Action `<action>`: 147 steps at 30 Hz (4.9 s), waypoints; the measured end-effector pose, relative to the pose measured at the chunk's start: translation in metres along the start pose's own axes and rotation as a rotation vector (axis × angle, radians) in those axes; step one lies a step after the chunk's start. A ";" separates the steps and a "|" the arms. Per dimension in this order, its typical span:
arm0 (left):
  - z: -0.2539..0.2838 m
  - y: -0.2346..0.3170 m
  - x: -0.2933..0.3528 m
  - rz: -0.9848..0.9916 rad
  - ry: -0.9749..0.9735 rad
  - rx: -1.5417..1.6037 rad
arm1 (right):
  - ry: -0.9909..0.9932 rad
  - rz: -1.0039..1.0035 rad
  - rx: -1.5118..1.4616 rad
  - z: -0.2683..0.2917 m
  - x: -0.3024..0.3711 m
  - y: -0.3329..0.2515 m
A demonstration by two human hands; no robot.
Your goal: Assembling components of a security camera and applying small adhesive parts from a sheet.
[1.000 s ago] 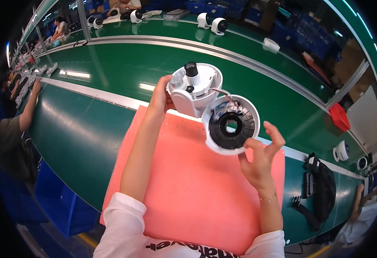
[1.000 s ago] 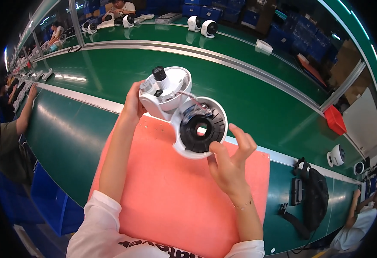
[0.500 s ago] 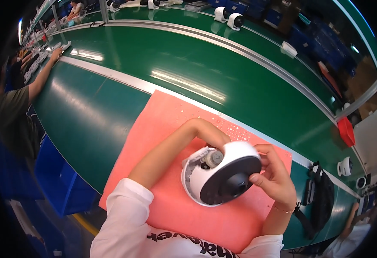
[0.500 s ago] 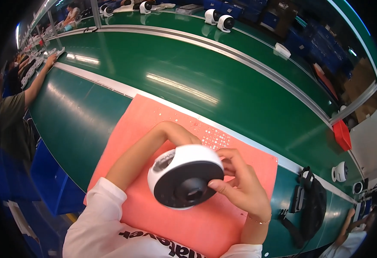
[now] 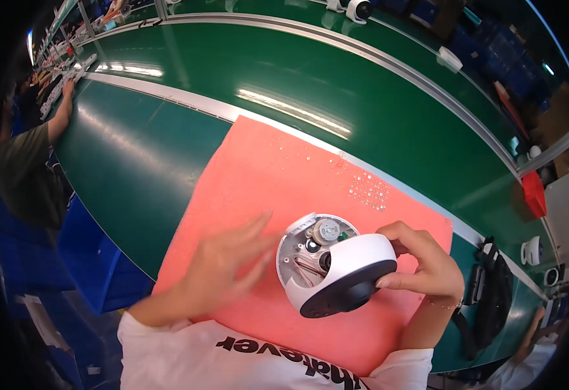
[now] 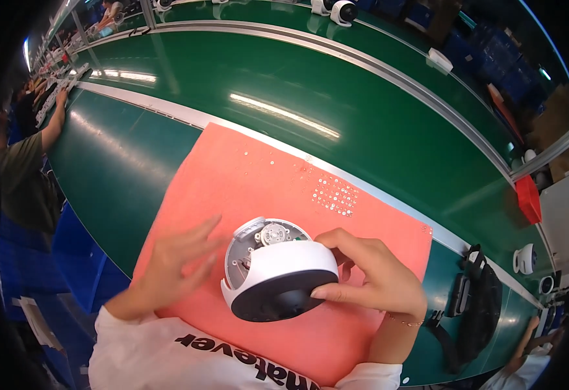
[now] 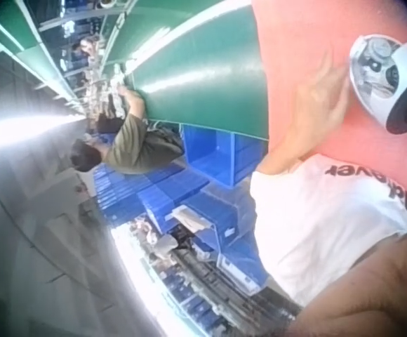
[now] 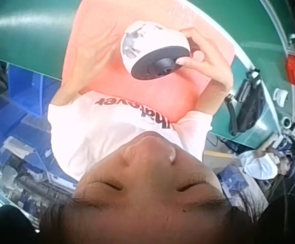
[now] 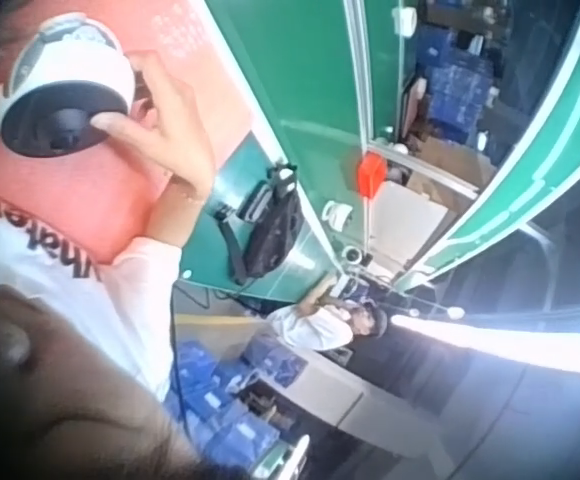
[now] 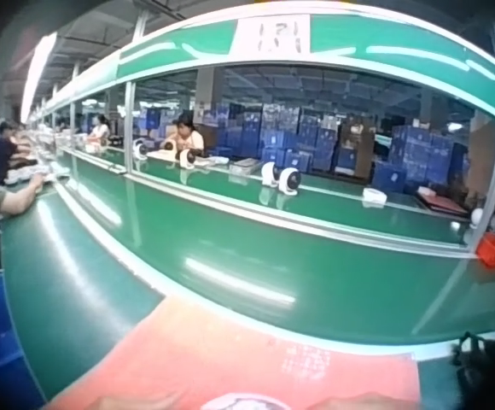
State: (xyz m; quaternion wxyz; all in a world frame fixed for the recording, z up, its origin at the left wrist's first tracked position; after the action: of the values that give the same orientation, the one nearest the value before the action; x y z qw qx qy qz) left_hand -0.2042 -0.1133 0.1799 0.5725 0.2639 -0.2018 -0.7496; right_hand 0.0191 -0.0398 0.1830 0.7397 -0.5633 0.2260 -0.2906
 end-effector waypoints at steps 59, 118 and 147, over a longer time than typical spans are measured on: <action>-0.001 0.008 -0.023 0.108 -0.228 -0.372 | 0.143 0.407 0.440 -0.041 -0.018 -0.033; -0.133 -0.006 -0.168 0.191 0.256 1.801 | 1.038 0.408 0.330 0.026 -0.022 0.021; -0.121 0.016 -0.194 -0.244 0.237 0.606 | 0.936 0.245 -0.874 0.082 -0.036 0.137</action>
State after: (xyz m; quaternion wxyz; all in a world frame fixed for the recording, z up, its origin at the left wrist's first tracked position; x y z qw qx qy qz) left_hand -0.0765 0.0694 0.1270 0.3939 0.5290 -0.3143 -0.6827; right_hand 0.0712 0.0698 0.0729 0.2936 -0.5961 0.6843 -0.3003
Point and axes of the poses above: each hand's wrist, its own x-axis away from the middle knuckle, its own z-axis out of the back of the hand, y = z × x, the point moved 6 cm from there along -x, towards the middle knuckle, and after that the axes turned 6 degrees about y, right-handed, at the moved point
